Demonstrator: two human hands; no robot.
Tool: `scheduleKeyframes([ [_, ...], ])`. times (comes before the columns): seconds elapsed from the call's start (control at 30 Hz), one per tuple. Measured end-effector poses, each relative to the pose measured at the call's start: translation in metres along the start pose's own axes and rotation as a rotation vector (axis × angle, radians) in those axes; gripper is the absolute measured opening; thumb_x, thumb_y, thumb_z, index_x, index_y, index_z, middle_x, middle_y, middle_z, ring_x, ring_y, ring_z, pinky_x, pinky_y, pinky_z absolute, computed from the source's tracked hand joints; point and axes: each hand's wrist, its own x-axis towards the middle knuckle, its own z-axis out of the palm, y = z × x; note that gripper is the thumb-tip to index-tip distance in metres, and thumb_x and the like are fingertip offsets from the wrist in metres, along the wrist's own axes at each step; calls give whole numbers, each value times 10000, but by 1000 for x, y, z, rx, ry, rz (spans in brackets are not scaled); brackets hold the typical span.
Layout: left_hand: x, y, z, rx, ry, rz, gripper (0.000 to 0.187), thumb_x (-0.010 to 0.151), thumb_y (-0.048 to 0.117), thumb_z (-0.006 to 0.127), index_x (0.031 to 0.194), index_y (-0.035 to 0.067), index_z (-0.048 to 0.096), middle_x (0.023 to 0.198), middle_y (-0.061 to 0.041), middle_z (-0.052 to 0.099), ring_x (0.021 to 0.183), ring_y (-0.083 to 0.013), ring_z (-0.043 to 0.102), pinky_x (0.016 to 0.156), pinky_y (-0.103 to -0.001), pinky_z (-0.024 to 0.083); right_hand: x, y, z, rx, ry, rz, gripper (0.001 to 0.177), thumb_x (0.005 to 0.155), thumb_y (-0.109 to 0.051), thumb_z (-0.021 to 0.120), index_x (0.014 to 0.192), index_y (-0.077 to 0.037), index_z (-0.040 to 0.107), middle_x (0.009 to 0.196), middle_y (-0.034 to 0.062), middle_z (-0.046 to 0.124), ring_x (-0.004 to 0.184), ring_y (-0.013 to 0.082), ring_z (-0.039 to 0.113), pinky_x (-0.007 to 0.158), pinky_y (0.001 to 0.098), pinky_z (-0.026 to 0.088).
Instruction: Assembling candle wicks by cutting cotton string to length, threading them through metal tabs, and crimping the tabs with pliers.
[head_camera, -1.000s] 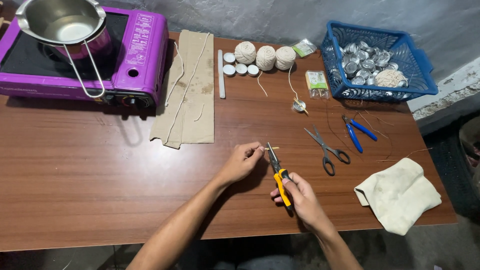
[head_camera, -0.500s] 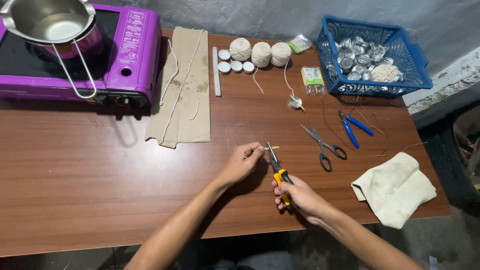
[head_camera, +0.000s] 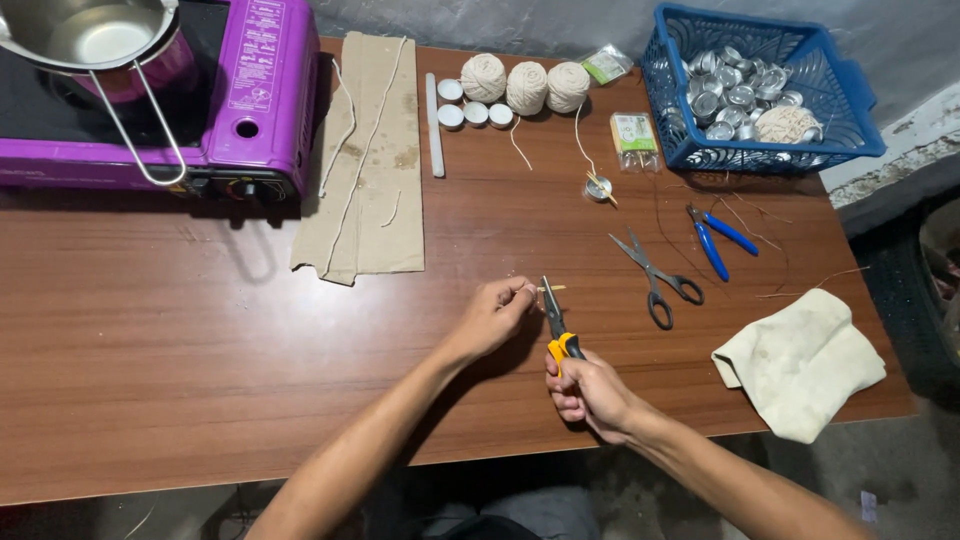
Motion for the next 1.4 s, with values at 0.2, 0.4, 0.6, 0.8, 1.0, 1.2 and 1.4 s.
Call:
scheduleKeyframes([
  [0.2,6,-13,5,-31,108,-44,279,948,161,568,683,163,654,406,34,405,468,-91,414,478,-210,334,-1,-3,6,-65,9,-42,293,697,-69,497,986,-85,454,712,-9,327,495,89,345,368,198,286],
  [0.4,6,1,0,7,140,-7,260,933,159,584,683,162,655,450,44,411,505,-101,419,496,-238,347,-26,-38,17,-153,45,35,593,707,1,489,1293,87,532,970,229,603,794,317,655,723,510,613],
  [0.6,4,12,-4,21,146,0,260,935,151,586,679,158,629,462,48,377,506,-105,396,495,-236,319,-20,-37,14,-180,25,23,584,722,-1,489,1297,91,534,998,222,616,830,307,663,715,495,627],
  [0.8,5,3,0,56,141,19,252,925,164,600,677,154,641,452,4,405,523,-110,410,504,-262,356,-5,-22,1,-159,22,-12,404,698,-28,517,1096,27,555,801,156,548,605,250,562,464,346,482],
  [1.0,11,-23,1,79,137,19,252,929,163,592,683,149,647,451,14,402,517,-117,416,504,-266,351,2,-15,4,-155,17,-31,359,693,-32,499,1051,0,513,718,80,445,526,187,471,406,299,392],
  [1.2,20,-35,-8,-14,143,-9,271,937,154,588,673,161,650,412,41,379,449,-74,393,433,-204,309,-15,-42,-3,-207,-142,36,650,682,-3,464,1321,115,479,1080,245,565,907,362,646,744,563,606],
  [1.4,16,-19,-21,-209,107,-59,283,916,104,554,642,154,605,400,68,396,399,-35,412,406,-147,293,-41,-53,-12,-37,-94,-34,775,624,122,399,1397,146,454,1178,246,524,921,423,645,812,628,569],
])
